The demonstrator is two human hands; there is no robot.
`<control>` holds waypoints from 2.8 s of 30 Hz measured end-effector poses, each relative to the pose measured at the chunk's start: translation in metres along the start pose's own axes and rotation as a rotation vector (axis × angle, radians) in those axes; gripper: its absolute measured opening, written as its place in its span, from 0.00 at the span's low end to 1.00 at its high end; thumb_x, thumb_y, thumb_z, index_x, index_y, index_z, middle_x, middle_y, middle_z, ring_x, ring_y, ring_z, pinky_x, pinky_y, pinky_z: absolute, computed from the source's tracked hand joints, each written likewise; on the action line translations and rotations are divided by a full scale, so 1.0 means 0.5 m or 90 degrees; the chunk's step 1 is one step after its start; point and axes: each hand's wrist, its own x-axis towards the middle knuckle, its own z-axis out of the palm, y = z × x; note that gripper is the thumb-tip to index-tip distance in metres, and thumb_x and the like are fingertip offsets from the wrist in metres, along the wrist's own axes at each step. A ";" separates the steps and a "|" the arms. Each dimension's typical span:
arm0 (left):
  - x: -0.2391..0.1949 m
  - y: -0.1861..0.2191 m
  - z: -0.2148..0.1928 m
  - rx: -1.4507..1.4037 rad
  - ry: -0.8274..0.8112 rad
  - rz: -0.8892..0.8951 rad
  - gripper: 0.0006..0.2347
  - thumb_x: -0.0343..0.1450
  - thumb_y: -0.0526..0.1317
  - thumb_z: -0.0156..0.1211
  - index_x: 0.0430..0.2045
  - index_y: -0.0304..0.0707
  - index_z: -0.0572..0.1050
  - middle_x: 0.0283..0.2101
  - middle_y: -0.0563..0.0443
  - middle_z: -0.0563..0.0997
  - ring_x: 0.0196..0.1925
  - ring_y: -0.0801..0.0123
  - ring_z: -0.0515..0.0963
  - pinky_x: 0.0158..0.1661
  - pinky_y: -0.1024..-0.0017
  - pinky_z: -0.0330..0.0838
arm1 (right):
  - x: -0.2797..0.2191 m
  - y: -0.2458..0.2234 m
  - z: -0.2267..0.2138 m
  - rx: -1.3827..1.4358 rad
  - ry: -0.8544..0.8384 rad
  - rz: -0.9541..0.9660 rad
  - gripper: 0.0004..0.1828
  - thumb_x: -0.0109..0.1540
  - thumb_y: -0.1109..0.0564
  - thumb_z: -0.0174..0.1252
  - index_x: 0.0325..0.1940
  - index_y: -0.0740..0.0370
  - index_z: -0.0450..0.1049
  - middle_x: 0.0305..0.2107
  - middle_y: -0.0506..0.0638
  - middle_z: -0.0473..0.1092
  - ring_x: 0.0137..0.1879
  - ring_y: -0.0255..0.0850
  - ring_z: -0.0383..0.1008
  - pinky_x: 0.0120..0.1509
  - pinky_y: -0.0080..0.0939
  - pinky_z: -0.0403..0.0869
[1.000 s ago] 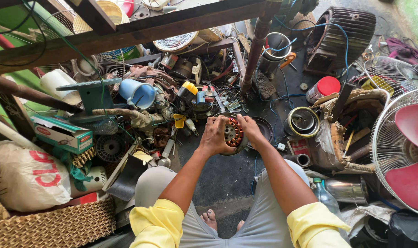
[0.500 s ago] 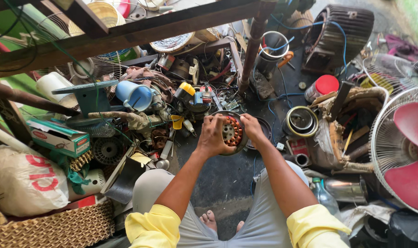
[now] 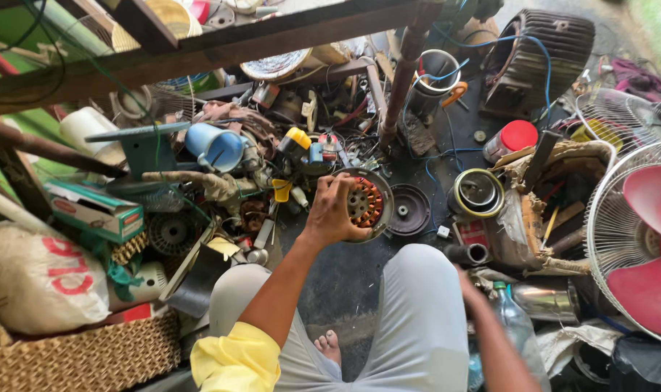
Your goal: The person works on a small electrical motor stator, adjusting and securing copper windings by hand. They then place the stator into a metal housing and use a hammer to tap it into place.
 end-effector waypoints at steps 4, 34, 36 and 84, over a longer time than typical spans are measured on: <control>0.001 0.005 -0.014 -0.009 -0.009 -0.015 0.43 0.46 0.52 0.82 0.50 0.43 0.60 0.50 0.44 0.74 0.57 0.43 0.66 0.57 0.47 0.65 | -0.017 0.052 0.175 -0.022 -0.067 0.064 0.20 0.67 0.47 0.58 0.40 0.70 0.78 0.31 0.56 0.76 0.37 0.43 0.73 0.44 0.51 0.73; 0.052 -0.029 -0.049 0.042 0.098 0.047 0.42 0.43 0.51 0.82 0.49 0.41 0.61 0.46 0.44 0.74 0.51 0.45 0.67 0.54 0.49 0.66 | -0.218 -0.474 0.010 -0.438 0.236 -0.547 0.17 0.60 0.50 0.63 0.48 0.59 0.71 0.28 0.61 0.76 0.36 0.61 0.77 0.39 0.60 0.72; 0.019 -0.042 -0.029 0.016 0.096 0.023 0.42 0.45 0.51 0.82 0.49 0.40 0.61 0.46 0.43 0.73 0.51 0.45 0.67 0.54 0.48 0.66 | -0.228 -0.460 0.017 -0.390 0.291 -0.600 0.18 0.59 0.53 0.62 0.51 0.58 0.71 0.29 0.61 0.76 0.36 0.61 0.77 0.37 0.58 0.73; 0.010 -0.044 -0.029 -0.052 0.116 -0.016 0.42 0.46 0.52 0.82 0.49 0.42 0.59 0.46 0.44 0.72 0.52 0.48 0.67 0.52 0.48 0.67 | -0.247 -0.495 0.026 -0.374 0.746 -0.784 0.09 0.63 0.58 0.63 0.46 0.63 0.77 0.39 0.55 0.78 0.40 0.49 0.79 0.45 0.48 0.73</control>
